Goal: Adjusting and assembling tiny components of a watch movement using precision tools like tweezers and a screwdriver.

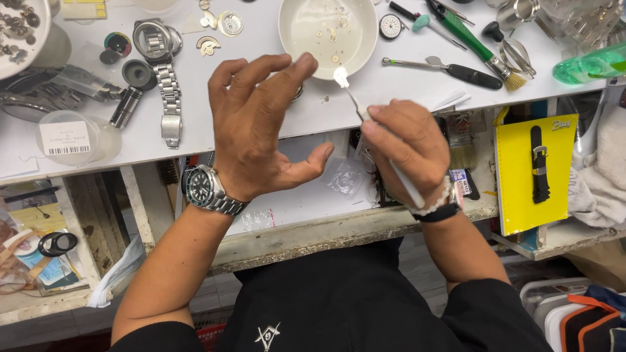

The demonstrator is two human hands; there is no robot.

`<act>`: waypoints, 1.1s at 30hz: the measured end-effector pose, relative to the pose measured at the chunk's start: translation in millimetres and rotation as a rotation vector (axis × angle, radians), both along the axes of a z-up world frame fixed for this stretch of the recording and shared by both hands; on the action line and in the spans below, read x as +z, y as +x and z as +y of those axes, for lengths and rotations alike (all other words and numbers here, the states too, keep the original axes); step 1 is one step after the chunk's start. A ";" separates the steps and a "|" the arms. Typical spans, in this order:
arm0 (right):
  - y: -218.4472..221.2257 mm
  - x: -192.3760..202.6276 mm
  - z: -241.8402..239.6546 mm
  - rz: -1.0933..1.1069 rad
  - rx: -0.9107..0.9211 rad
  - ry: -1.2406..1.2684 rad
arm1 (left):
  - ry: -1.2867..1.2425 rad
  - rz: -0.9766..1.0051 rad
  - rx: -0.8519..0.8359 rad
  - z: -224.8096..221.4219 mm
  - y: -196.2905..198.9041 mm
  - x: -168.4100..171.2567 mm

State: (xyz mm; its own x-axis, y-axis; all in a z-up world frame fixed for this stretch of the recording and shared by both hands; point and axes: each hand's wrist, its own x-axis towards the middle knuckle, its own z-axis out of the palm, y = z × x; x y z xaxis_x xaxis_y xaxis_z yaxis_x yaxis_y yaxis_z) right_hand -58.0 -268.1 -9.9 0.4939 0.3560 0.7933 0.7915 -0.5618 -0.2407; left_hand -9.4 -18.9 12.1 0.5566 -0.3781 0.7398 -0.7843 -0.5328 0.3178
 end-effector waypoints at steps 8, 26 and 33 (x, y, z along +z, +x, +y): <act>15.6 20.2 7.7 0.328 -0.048 0.328 | -0.014 0.134 0.051 13.1 5.3 -4.2; 32.6 25.8 30.5 0.544 -0.226 0.597 | -0.137 0.396 -0.003 19.6 7.7 -3.5; 6.5 -13.3 7.4 0.287 -0.156 0.476 | -0.154 0.416 0.010 20.2 8.5 -7.0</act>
